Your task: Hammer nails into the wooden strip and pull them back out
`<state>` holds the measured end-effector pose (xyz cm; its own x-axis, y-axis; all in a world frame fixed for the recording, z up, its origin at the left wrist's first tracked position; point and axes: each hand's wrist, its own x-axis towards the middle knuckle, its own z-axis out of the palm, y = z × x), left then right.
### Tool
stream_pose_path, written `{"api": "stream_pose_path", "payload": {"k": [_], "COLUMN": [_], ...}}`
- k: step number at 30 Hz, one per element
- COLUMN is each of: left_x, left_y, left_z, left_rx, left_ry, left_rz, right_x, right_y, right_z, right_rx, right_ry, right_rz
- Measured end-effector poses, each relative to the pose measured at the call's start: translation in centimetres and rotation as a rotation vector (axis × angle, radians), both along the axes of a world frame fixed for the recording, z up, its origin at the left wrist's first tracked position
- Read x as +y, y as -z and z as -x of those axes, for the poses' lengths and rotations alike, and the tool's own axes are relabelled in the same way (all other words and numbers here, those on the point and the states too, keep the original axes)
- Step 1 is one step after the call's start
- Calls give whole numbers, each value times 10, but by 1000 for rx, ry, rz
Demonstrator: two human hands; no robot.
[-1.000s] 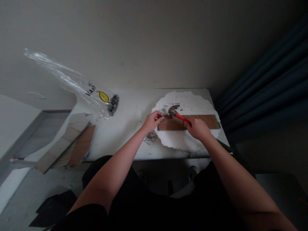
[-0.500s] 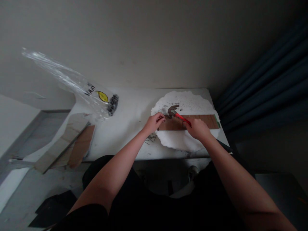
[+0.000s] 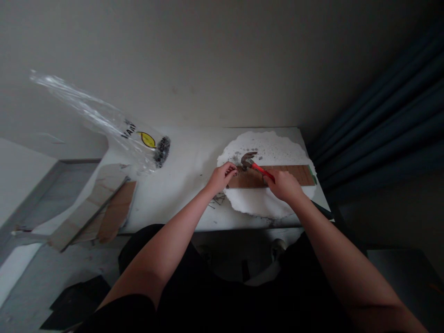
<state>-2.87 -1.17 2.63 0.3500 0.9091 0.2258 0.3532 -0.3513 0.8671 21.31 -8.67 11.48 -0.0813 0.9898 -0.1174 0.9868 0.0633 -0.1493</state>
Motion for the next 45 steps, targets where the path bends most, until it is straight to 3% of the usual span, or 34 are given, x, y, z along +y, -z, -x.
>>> {"api": "stream_pose_path", "payload": {"k": [17, 24, 30, 45], "left_x": [-3, -3, -1, 2], "left_y": [-1, 1, 4, 3], "left_z": [-5, -6, -6, -5], "left_rx": [73, 92, 145, 191], "left_ry": [-94, -103, -113, -107], "left_rz": [-43, -35, -46, -132], "right_x": [0, -8, -17, -22], "right_y": [3, -15, -31, -31], "right_z": [1, 5, 12, 29], "right_rx": [23, 123, 67, 30], "right_ry": [2, -8, -6, 7], "right_rz": [-33, -74, -27, 15]}}
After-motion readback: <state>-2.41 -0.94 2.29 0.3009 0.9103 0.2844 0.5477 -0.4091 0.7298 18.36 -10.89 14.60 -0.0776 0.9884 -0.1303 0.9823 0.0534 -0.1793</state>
